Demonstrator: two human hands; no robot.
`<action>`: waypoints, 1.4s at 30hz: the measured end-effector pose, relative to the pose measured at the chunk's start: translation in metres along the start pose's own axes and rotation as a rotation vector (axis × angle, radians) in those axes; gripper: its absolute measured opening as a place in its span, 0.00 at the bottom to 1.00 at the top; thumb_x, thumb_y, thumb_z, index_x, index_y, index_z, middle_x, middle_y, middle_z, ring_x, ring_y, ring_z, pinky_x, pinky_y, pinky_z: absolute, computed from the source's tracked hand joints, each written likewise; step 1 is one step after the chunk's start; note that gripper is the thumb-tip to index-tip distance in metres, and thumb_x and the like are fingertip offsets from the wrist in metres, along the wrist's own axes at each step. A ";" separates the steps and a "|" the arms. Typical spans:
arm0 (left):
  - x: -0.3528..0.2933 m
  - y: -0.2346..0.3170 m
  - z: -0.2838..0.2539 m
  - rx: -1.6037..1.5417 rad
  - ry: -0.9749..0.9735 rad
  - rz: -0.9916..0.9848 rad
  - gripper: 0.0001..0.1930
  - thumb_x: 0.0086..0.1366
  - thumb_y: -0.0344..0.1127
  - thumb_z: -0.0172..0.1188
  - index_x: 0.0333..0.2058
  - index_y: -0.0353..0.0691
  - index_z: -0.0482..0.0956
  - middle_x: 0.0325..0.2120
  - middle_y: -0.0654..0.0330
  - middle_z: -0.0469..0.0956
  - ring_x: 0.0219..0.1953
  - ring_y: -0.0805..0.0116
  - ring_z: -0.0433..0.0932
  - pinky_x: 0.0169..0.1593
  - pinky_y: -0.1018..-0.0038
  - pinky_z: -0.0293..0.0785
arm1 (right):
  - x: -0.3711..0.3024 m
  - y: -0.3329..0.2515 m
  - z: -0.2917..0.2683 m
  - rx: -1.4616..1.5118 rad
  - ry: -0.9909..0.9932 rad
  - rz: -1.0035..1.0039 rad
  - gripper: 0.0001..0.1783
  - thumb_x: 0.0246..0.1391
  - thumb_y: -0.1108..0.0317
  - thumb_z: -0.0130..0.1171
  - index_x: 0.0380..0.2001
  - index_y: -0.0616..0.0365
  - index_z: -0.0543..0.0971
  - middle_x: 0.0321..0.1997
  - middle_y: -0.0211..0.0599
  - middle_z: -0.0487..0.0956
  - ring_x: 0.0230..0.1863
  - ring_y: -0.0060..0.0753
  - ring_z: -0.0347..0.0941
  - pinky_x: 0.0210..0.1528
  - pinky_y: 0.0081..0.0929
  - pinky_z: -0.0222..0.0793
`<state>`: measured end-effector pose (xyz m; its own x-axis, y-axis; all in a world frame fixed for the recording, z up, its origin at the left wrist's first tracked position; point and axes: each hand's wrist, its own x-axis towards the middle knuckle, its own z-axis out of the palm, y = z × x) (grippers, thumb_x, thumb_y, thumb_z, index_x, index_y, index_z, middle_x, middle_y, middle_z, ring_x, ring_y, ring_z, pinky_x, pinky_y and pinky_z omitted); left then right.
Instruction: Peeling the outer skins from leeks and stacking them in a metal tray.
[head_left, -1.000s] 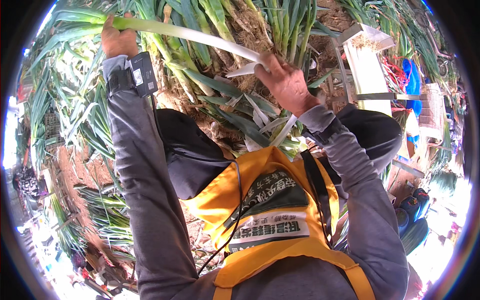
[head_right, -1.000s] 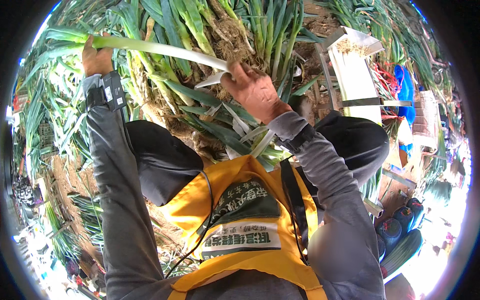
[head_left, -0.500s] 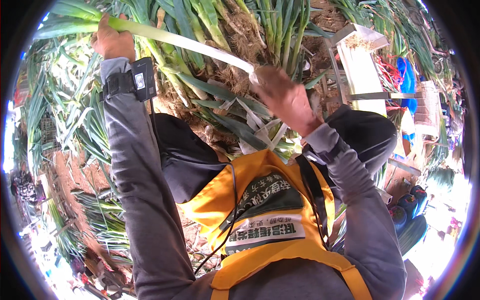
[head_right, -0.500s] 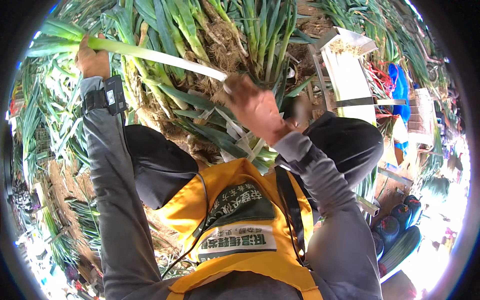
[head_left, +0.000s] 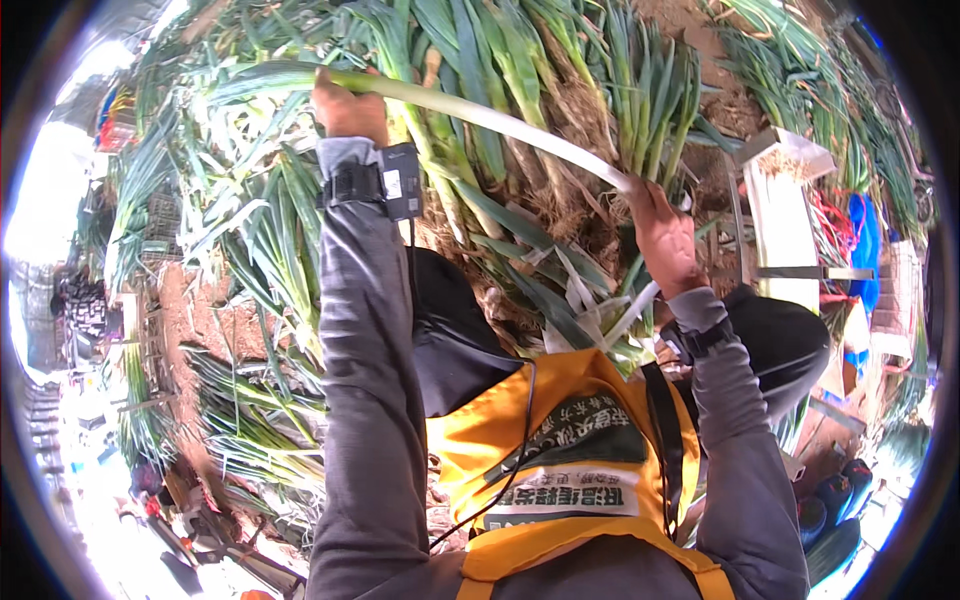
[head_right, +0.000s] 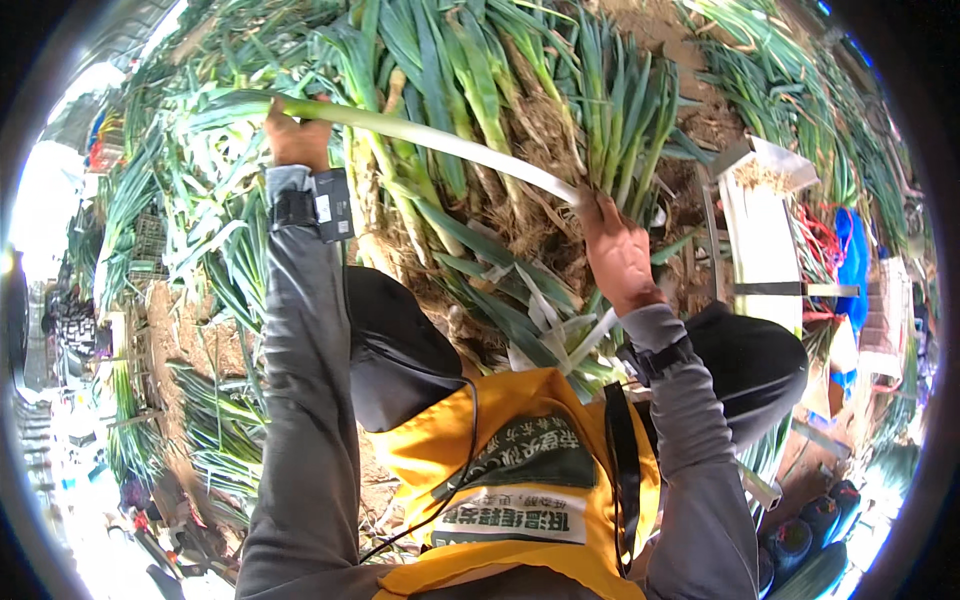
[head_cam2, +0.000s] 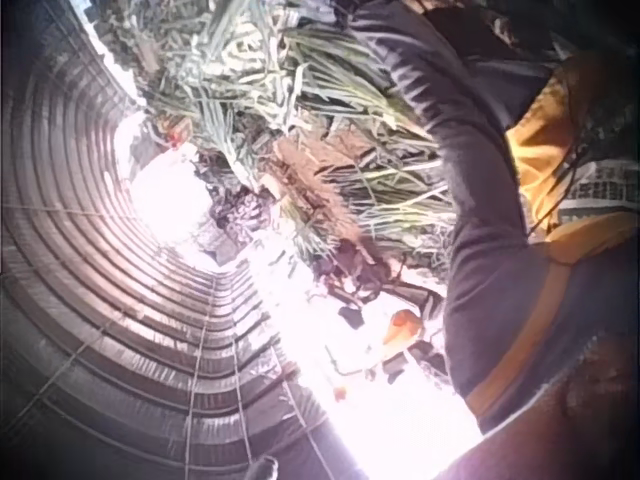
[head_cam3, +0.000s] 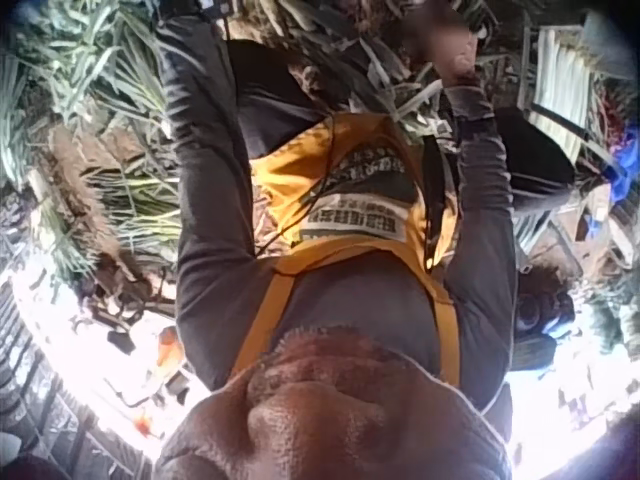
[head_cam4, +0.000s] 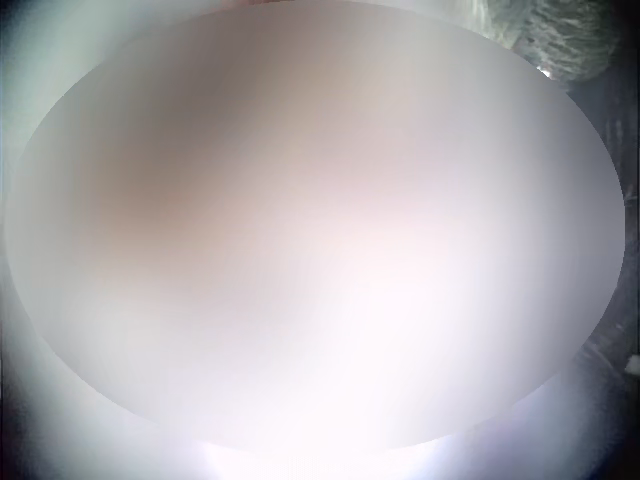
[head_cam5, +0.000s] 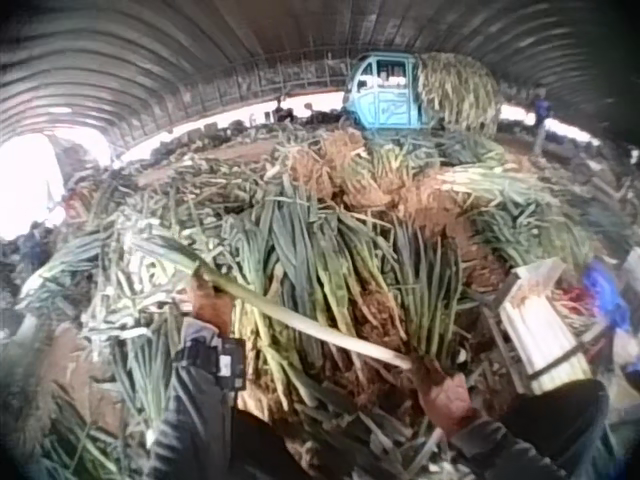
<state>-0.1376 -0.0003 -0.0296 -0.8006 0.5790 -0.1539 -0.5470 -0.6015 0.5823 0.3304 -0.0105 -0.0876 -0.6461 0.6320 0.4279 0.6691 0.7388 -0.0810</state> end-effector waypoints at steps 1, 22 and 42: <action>-0.007 0.007 0.000 -0.012 0.006 0.009 0.17 0.70 0.45 0.52 0.43 0.37 0.61 0.39 0.51 0.64 0.38 0.57 0.67 0.45 0.59 0.73 | 0.006 -0.008 -0.005 0.021 0.017 0.029 0.22 0.56 0.73 0.55 0.56 0.57 0.72 0.49 0.45 0.77 0.37 0.49 0.80 0.35 0.39 0.77; -0.062 0.029 0.054 -0.138 -0.376 0.010 0.22 0.74 0.52 0.38 0.42 0.36 0.67 0.30 0.56 0.71 0.31 0.64 0.68 0.38 0.68 0.70 | -0.017 -0.037 -0.002 1.118 -0.185 0.743 0.14 0.63 0.62 0.57 0.41 0.65 0.78 0.25 0.38 0.81 0.24 0.28 0.81 0.24 0.22 0.77; -0.095 0.036 0.079 0.102 -0.605 0.114 0.45 0.47 0.83 0.50 0.39 0.41 0.78 0.17 0.70 0.62 0.21 0.73 0.61 0.28 0.74 0.61 | 0.042 -0.115 -0.046 0.283 0.354 -0.234 0.22 0.52 0.48 0.64 0.41 0.55 0.79 0.36 0.37 0.80 0.38 0.44 0.78 0.37 0.41 0.76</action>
<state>-0.0614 -0.0333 0.0689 -0.5556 0.7417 0.3758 -0.4161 -0.6394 0.6466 0.2433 -0.0794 -0.0189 -0.5698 0.3607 0.7384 0.3640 0.9164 -0.1667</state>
